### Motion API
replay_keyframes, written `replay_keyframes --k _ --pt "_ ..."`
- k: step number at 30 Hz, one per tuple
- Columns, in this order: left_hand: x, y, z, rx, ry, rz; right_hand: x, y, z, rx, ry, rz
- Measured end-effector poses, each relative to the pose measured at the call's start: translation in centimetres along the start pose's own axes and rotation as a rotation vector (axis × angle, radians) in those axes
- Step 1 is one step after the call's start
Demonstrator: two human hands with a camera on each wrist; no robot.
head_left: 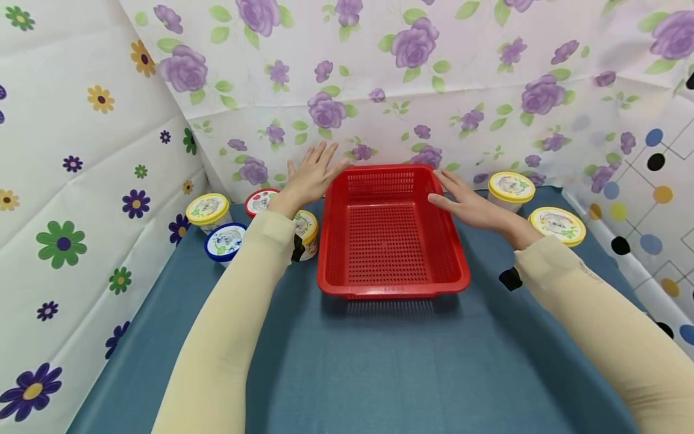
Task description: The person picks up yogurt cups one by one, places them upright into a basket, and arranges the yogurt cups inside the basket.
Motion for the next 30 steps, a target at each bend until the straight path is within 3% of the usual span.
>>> replay_keyframes --k 7,14,30 --pt "-0.2 -0.5 1.1 -0.008 0.000 0.010 -0.3 -1.4 0.3 -0.008 0.047 -0.019" --pt "-0.2 -1.1 2.3 -0.014 -0.017 0.013 -0.9 -2.1 -1.1 -0.003 0.107 -0.055" --pt "-0.7 -2.8 4.6 -0.013 -0.044 0.013 -2.5 -4.6 -2.1 -0.056 0.162 -0.104"
Point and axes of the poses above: each hand's wrist, its own y-axis towards the middle knuckle, its own x-axis out of the back of the hand, z = x × y, the point moved 9 cm from there along y, towards the middle knuckle, and after that the axes turned 14 degrees about x, right-handed, at the moved point
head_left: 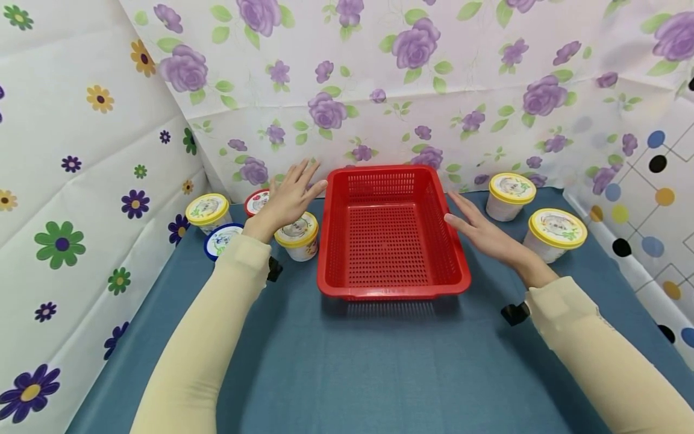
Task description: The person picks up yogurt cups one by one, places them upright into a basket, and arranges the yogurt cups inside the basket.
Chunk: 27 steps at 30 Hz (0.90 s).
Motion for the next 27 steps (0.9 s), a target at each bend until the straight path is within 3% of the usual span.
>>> replay_keyframes --k 11,27 --pt "-0.2 -0.8 1.2 -0.001 -0.017 -0.032 -0.5 -0.9 -0.7 -0.042 0.036 -0.020" --pt "-0.9 -2.3 2.6 0.003 -0.054 -0.019 -1.3 -2.4 -1.9 -0.052 0.092 -0.067"
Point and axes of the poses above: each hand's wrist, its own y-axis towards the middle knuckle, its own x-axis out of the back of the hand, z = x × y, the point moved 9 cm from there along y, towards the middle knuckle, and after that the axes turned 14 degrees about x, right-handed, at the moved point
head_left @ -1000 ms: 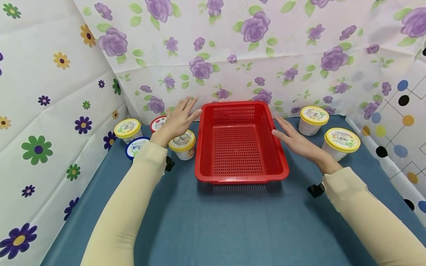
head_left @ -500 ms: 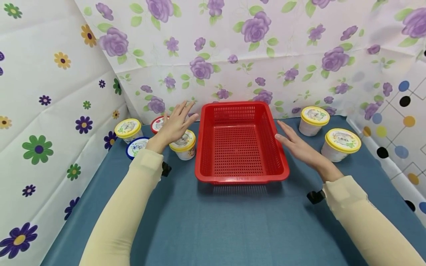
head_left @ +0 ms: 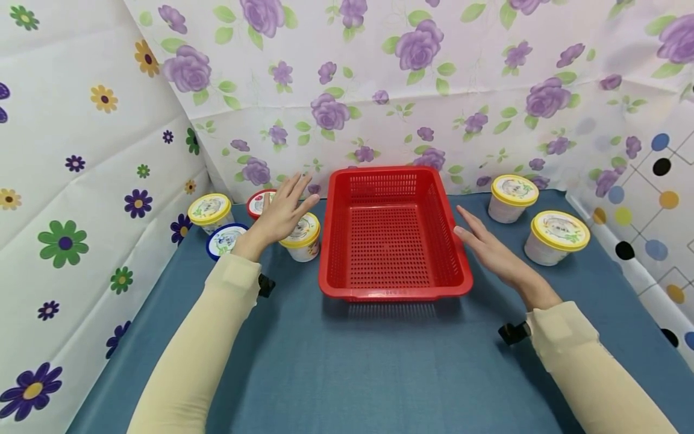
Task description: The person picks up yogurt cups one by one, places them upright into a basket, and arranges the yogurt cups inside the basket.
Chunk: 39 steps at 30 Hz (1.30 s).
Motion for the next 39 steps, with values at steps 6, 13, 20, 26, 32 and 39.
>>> replay_keyframes --k 6,13,20,26,32,39 --pt "-0.3 -0.5 0.6 0.000 0.012 -0.008 -0.2 -0.4 -0.3 0.006 0.036 -0.016" --pt "-0.9 -1.5 1.5 0.006 -0.013 -0.012 -0.7 -0.6 -0.4 0.018 0.089 -0.019" --pt "-1.3 -2.5 2.6 0.009 -0.037 -0.020 -1.0 -0.7 -0.7 0.019 0.127 -0.018" --pt "-1.5 -3.2 4.0 0.024 -0.080 -0.030 -1.5 -0.6 -1.0 0.030 0.167 -0.022" --pt "-1.9 -3.6 4.8 0.033 -0.105 -0.034 -1.9 -0.5 -1.3 0.046 0.196 -0.031" --pt "-2.5 -3.8 5.3 0.046 -0.125 -0.027 -2.3 -0.3 -1.9 0.054 0.262 -0.024"
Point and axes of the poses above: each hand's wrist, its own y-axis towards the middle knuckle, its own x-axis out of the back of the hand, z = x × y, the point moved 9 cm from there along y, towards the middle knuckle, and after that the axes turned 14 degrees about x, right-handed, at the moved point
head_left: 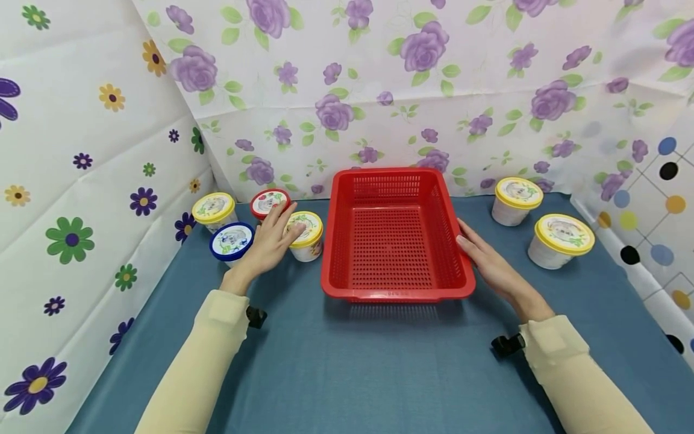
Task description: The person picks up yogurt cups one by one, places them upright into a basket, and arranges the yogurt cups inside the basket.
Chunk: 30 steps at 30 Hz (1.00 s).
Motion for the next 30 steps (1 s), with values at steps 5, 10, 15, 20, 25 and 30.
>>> replay_keyframes --k 5,10,15,20,25,30 --pt "-0.4 -0.2 0.6 0.009 -0.007 0.006 -0.3 0.0 -0.4 0.037 0.045 0.019" --pt "-0.6 -0.5 0.9 0.006 -0.020 0.005 -0.7 0.0 -0.8 0.054 0.118 0.024" --pt "-0.8 -0.7 1.1 0.010 -0.051 0.012 -0.9 0.0 -0.9 0.058 0.149 0.009" --pt "-1.2 -0.8 1.2 0.007 -0.081 0.014 -1.1 -0.1 -0.9 0.064 0.165 0.014" --pt "-1.6 -0.8 1.3 0.005 -0.097 0.017 -1.2 -0.1 -1.0 0.061 0.167 0.017" --pt "-1.9 -0.8 1.5 0.020 -0.110 0.022 -1.3 -0.1 -1.0 0.055 0.184 0.022"
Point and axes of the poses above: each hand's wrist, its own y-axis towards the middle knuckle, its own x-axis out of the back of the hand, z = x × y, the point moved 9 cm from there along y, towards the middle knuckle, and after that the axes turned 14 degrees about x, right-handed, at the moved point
